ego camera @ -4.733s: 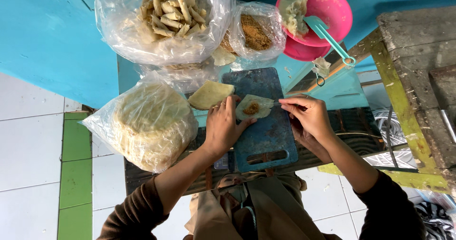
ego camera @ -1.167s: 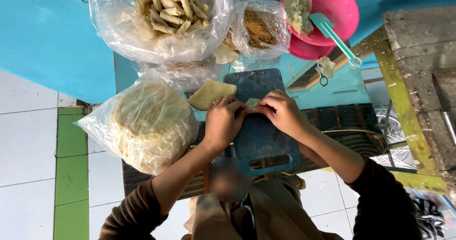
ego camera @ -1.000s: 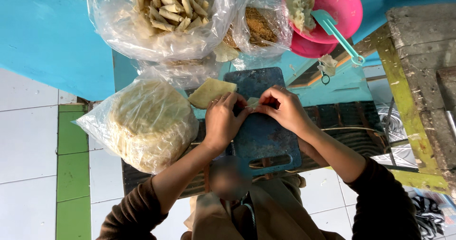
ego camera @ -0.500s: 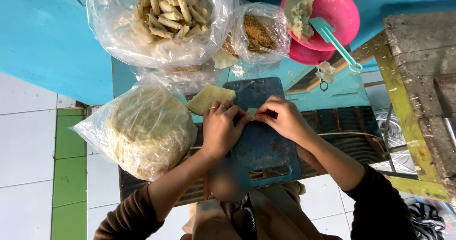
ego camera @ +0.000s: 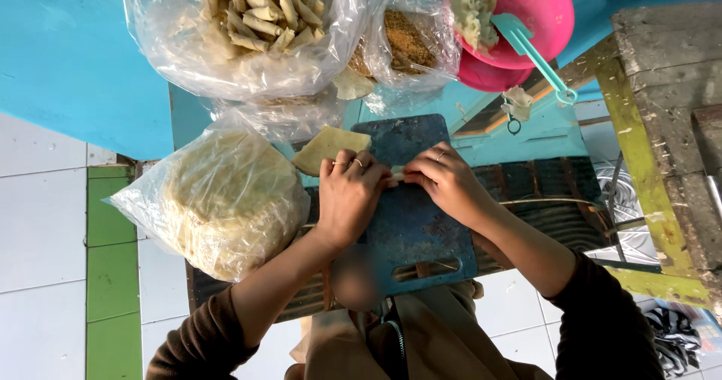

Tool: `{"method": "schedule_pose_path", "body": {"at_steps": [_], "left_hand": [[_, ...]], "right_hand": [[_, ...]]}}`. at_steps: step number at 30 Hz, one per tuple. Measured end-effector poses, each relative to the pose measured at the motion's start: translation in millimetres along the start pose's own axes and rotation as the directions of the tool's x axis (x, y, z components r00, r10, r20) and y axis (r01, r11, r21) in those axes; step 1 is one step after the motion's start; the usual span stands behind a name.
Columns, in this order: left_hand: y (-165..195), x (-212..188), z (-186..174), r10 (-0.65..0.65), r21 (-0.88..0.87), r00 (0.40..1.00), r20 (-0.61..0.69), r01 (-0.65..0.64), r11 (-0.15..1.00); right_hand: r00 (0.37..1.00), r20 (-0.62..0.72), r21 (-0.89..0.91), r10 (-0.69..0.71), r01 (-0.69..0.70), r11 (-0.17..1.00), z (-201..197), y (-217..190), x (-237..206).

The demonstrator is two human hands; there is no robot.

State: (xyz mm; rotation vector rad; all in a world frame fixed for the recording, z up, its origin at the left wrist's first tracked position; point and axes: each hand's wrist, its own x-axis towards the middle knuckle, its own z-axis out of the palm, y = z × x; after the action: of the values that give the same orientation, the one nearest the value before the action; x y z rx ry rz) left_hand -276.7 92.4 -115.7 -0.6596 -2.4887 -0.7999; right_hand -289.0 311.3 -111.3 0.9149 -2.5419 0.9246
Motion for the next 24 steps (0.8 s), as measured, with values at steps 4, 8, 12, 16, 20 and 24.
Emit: {"method": "schedule_pose_path", "body": {"at_steps": [4,8,12,16,20,24], "left_hand": [[-1.7,-0.9,4.4,-0.120,-0.094,0.992,0.045,0.124,0.988],[-3.0,2.6,6.2,-0.225,-0.108,0.972,0.076,0.232,0.967],[5.5,-6.1,-6.6,-0.085,-0.081,0.996,-0.008,0.084,0.993],[36.7,-28.1,-23.3,0.304,-0.272,0.930,0.207,-0.244,0.931],[61.6,-44.3,-33.7,0.637,-0.465,0.701,0.320,-0.469,0.751],[65.7,-55.8,-37.0,0.675,-0.441,0.629,0.387,-0.517,0.734]], "right_hand": [[0.988,0.047,0.028,0.146,-0.147,0.989,1.9,3.5,-1.3],[0.971,0.073,0.173,0.227,-0.237,0.956,3.0,2.2,-0.3],[0.998,0.053,-0.037,-0.031,0.033,0.999,-2.9,-7.8,-4.7],[0.991,0.058,-0.075,-0.123,0.127,0.989,-9.0,-12.2,-11.6],[0.997,0.047,-0.060,-0.057,0.060,0.996,-4.0,-5.0,-16.8],[0.955,0.148,0.208,0.257,-0.284,0.936,-1.7,1.3,-19.6]]}}
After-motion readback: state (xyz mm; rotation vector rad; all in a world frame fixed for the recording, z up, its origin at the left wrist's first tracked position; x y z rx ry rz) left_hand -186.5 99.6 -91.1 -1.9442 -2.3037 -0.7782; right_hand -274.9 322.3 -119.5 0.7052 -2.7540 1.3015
